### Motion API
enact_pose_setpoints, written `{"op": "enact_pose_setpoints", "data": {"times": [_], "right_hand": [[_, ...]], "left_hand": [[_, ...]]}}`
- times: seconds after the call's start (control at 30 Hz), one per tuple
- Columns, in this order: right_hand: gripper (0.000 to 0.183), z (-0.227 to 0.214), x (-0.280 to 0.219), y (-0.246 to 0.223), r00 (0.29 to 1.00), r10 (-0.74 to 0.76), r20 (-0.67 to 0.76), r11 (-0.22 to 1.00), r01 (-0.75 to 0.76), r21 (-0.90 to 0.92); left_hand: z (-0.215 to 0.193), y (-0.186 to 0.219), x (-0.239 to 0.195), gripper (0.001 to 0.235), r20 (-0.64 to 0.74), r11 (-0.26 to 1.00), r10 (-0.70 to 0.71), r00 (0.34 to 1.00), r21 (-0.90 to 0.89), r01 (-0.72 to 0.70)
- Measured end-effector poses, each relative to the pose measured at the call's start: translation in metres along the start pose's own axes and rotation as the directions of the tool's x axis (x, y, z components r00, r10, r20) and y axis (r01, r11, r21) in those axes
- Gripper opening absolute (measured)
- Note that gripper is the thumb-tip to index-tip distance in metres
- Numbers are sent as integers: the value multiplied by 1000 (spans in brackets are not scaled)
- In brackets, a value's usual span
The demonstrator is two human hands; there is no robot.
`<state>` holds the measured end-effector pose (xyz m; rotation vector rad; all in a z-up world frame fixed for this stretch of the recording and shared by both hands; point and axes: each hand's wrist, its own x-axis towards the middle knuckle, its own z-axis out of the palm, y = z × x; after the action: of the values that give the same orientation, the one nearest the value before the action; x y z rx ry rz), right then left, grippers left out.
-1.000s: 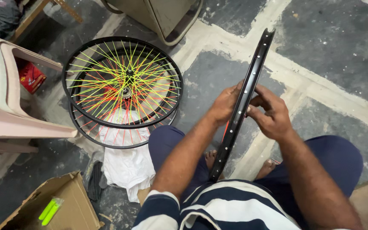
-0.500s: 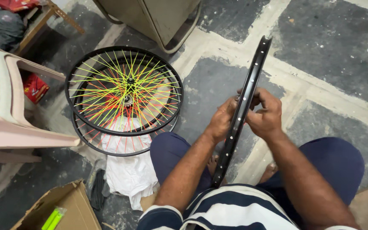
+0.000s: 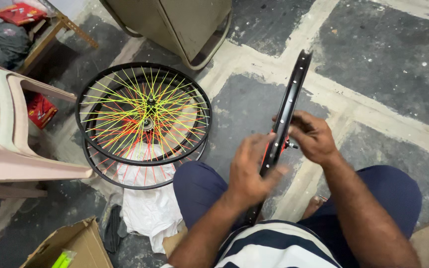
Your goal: The person sits on the floor and installs a black rim strip into a bicycle rim, pressing it into place by hand. A completed bicycle wheel with neon spokes rests nearby on the floor.
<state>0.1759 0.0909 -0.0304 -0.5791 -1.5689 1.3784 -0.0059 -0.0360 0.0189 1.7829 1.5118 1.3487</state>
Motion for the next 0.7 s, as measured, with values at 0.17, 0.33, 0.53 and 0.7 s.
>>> {"op": "enact_pose_setpoints", "data": {"times": [0.17, 0.33, 0.53, 0.7], "right_hand": [[26, 1, 14, 26, 978, 169, -126, 984, -159, 86], [25, 36, 10, 30, 902, 175, -396, 935, -26, 353], [27, 43, -25, 26, 987, -89, -132, 993, 77, -89], [21, 20, -10, 48, 980, 192, -59, 968, -179, 173]], "left_hand": [[4, 27, 5, 54, -21, 961, 175, 984, 220, -166], [-2, 11, 14, 47, -128, 969, 183, 975, 190, -157], [-6, 2, 9, 44, -151, 969, 190, 970, 185, -161], [-7, 6, 10, 45, -124, 973, 183, 975, 168, -161]]}}
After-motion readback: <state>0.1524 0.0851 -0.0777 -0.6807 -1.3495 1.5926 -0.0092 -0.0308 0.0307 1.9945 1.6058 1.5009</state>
